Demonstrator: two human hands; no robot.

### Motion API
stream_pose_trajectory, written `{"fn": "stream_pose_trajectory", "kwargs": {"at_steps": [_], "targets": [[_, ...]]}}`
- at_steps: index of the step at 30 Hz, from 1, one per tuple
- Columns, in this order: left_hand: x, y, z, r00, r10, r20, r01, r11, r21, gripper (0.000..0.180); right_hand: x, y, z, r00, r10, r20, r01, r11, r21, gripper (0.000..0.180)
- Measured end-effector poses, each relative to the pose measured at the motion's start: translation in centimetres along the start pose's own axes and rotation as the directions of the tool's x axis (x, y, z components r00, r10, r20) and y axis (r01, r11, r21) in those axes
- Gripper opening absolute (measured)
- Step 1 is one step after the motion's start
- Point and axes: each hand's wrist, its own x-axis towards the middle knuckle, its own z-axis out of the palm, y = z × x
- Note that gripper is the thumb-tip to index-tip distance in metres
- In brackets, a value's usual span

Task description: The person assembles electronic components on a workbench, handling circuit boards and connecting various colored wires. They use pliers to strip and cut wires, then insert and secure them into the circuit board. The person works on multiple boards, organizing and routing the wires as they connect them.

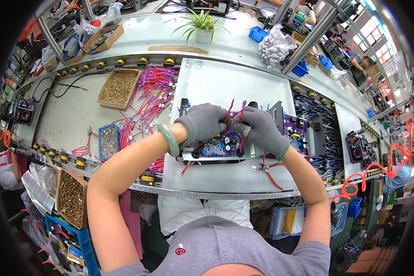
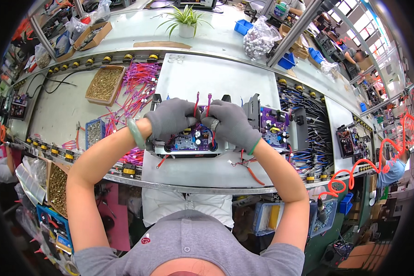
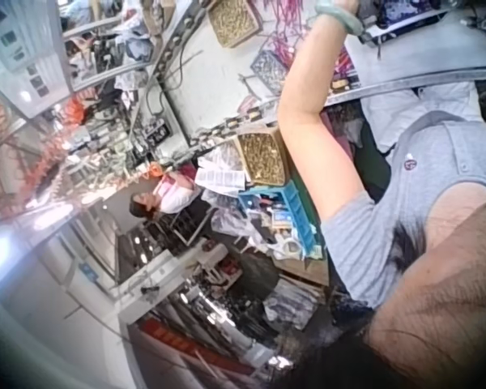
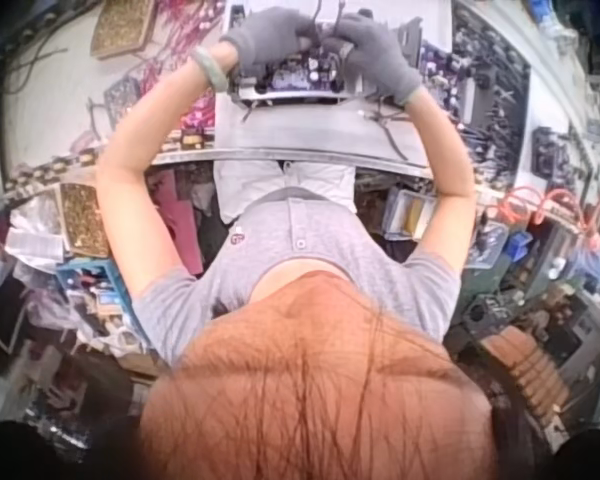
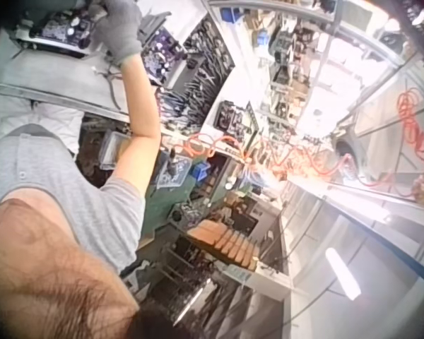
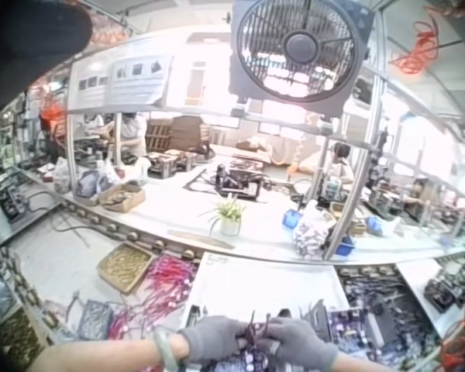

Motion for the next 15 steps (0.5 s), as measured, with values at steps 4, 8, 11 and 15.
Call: {"fn": "stream_pose_trajectory", "kwargs": {"at_steps": [4,8,11,15], "targets": [[0.1,-0.3,0.2,1.0,0.008,-0.018,-0.007,1.0,0.005,0.023,0.5,0.7,-0.1,0.995,-0.084,0.062,0.086,0.996,-0.016,0.01],[0.0,-0.2,0.5,0.999,0.024,-0.039,-0.022,0.998,0.06,0.022,1.0,0.6,-0.7,0.985,-0.079,0.154,0.105,0.979,-0.172,0.009],[0.0,-0.2,0.8,0.997,0.032,-0.064,-0.026,0.995,0.101,0.019,1.8,-0.1,-1.6,0.96,-0.107,0.258,0.192,0.924,-0.331,0.007],[0.1,-0.5,1.1,0.993,0.067,-0.094,-0.046,0.977,0.209,0.017,2.5,0.1,-1.3,0.913,-0.164,0.373,0.348,0.791,-0.504,0.008]]}}
